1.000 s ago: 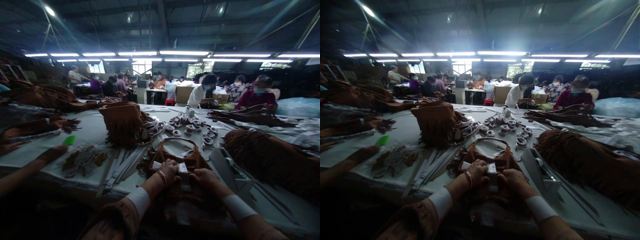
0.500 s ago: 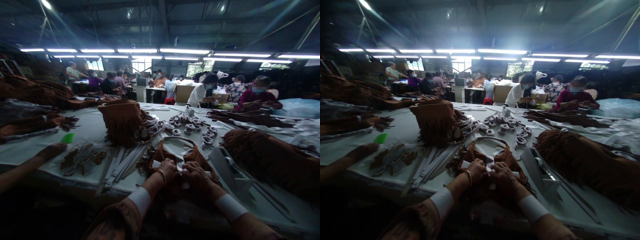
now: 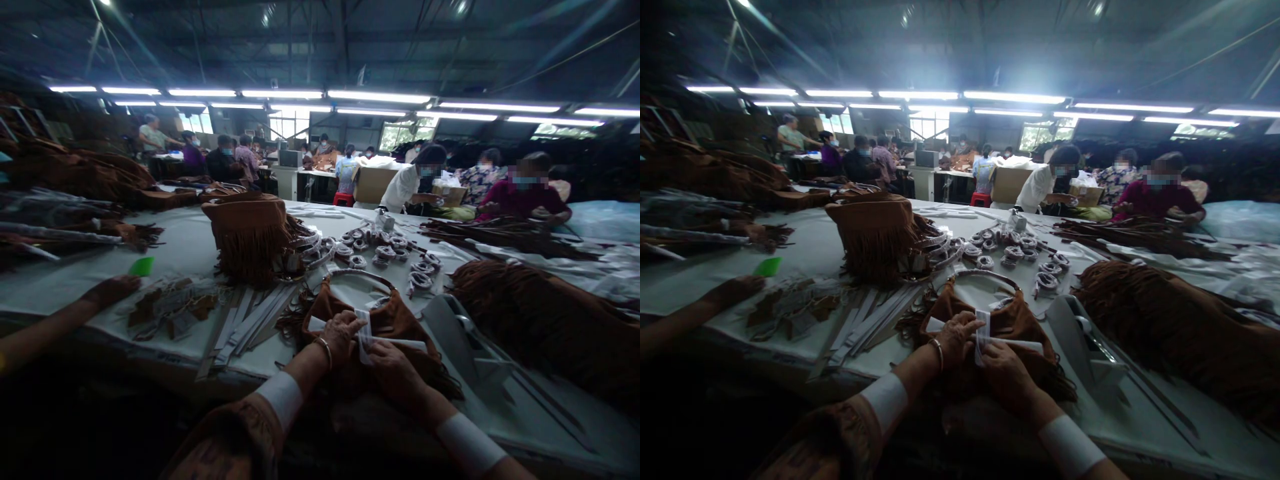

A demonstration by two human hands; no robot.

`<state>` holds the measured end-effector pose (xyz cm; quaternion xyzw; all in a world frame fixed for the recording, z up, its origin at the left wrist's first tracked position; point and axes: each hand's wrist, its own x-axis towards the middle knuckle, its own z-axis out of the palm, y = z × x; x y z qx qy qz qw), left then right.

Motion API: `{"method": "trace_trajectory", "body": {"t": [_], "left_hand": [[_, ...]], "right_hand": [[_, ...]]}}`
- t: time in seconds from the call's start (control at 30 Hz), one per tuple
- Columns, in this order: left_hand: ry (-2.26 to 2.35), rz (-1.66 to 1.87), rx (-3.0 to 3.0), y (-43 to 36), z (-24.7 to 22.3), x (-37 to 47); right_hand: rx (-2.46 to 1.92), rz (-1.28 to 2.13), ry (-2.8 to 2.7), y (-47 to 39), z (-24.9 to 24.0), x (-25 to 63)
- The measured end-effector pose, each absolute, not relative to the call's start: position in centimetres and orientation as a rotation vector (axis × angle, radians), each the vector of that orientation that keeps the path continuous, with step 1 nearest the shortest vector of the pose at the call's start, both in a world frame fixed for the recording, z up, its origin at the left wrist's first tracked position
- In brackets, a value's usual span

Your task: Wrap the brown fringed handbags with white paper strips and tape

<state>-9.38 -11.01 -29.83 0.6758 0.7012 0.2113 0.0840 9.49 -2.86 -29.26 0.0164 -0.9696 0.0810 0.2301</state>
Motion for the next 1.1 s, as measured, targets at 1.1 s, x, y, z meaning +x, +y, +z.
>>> {"method": "trace_trajectory", "body": {"t": [1.1], "left_hand": [[2.025, 0.441, 2.211, -11.9, -27.9, -8.7]], "right_hand": [[0.028, 0.420, -2.759, -7.5, -28.1, 15.0]]}}
